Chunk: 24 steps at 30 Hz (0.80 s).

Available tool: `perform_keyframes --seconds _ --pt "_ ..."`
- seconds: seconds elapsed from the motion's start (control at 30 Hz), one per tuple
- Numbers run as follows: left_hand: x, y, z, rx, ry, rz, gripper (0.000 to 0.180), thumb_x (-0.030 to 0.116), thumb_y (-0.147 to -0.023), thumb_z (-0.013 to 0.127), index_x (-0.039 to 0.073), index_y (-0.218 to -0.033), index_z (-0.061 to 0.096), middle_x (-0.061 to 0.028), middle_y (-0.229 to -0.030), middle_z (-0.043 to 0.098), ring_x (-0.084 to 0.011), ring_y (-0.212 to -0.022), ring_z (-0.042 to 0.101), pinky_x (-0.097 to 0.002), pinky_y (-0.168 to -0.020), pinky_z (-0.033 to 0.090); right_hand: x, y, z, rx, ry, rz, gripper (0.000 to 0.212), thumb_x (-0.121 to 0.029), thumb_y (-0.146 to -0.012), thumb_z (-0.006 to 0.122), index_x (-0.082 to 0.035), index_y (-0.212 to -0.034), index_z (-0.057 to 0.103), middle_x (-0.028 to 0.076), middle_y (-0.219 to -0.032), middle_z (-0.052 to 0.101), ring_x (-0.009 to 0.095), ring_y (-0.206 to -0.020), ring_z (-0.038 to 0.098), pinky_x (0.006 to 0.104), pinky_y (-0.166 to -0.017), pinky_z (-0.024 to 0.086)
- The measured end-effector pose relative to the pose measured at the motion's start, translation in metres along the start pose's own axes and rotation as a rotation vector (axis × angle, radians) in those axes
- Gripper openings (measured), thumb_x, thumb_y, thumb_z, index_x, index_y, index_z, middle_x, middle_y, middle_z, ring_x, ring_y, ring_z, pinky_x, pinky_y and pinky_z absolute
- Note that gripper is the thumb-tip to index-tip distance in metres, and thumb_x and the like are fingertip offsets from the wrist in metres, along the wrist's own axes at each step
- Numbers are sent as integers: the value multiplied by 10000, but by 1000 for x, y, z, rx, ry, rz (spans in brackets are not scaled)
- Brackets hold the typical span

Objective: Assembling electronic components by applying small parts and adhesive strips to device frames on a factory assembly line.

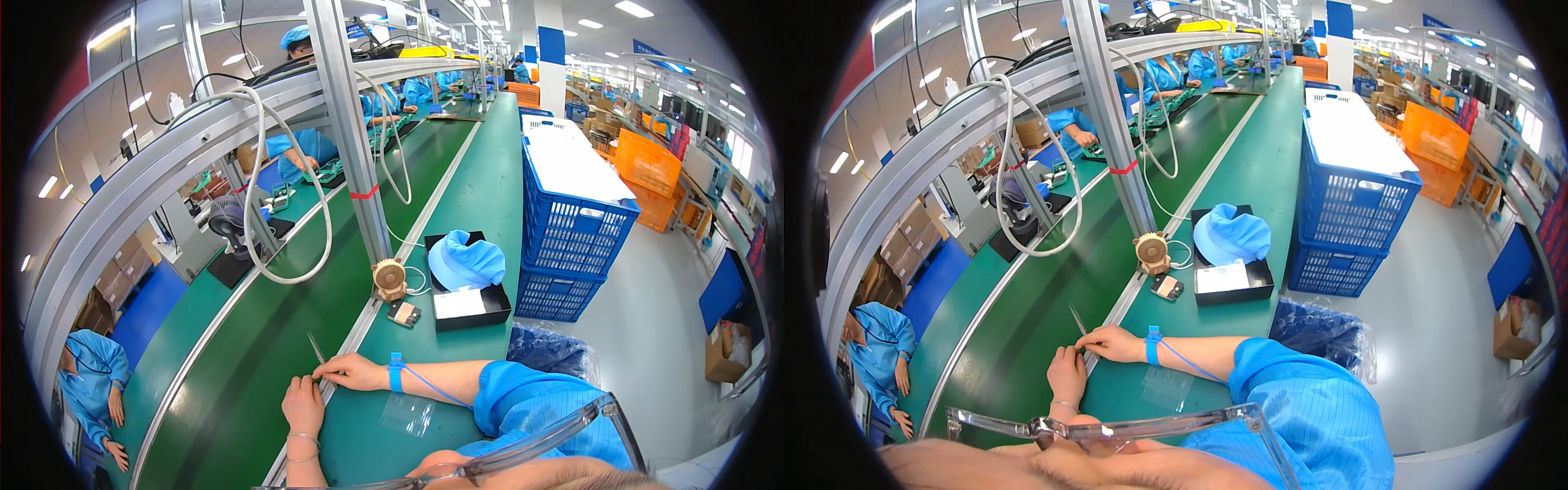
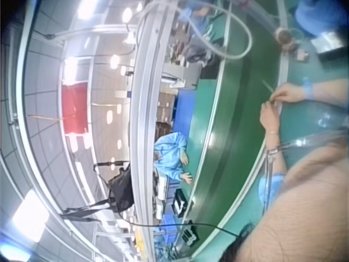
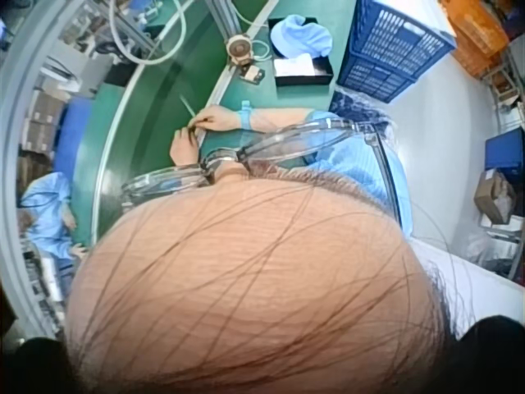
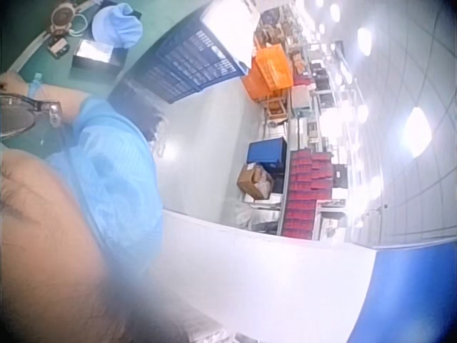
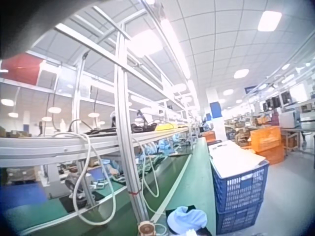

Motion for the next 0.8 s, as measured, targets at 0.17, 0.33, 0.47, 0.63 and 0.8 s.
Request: perform_keyframes --seconds 0.17,0.33,0.47,0.63,0.8 --pt "-2 0 1 -5 -6 -7 94 153 -855 567 61 -878 572 -123 -814 552 -330 -735 593 -438 -610 472 2 0 2 -22 0 3 207 -100 -875 602 -102 -1066 684 117 -905 682 259 -787 652 337 -700 520" --pt "-3 -1 2 7 5 -21 92 153 -860 564 62 -865 572 -121 -813 558 -327 -736 596 -434 -614 473 -1 -1 1 -14 -2 -36 217 -79 -872 593 -104 -1069 683 118 -915 683 254 -802 660 332 -712 522" --pt "-5 0 3 3 4 -18 94 154 -863 563 61 -859 575 -119 -811 560 -325 -737 596 -431 -618 475 -2 -1 0 -60 -4 -2 222 -84 -896 601 -92 -1108 667 106 -956 673 222 -831 656 317 -729 522" --pt "-4 1 2 21 -16 1 87 140 -849 585 64 -813 562 -109 -790 558 -303 -725 598 -419 -599 484 -2 1 1 -55 6 14 219 -80 -902 598 -88 -1108 671 105 -957 680 217 -853 668 311 -749 529" --pt "-4 4 4 16 -10 -1 96 148 -849 578 62 -811 555 -114 -788 554 -316 -722 595 -430 -603 477 -4 4 0 -43 -27 11 217 -84 -900 606 -85 -1106 674 99 -965 686 217 -860 672 308 -750 531"
Point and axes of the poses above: each hand's wrist, its own y-axis away from the middle knuckle, its own z-axis out of the palm, x = y × z, the point moved 5 cm from there along -y, towards the middle knuckle
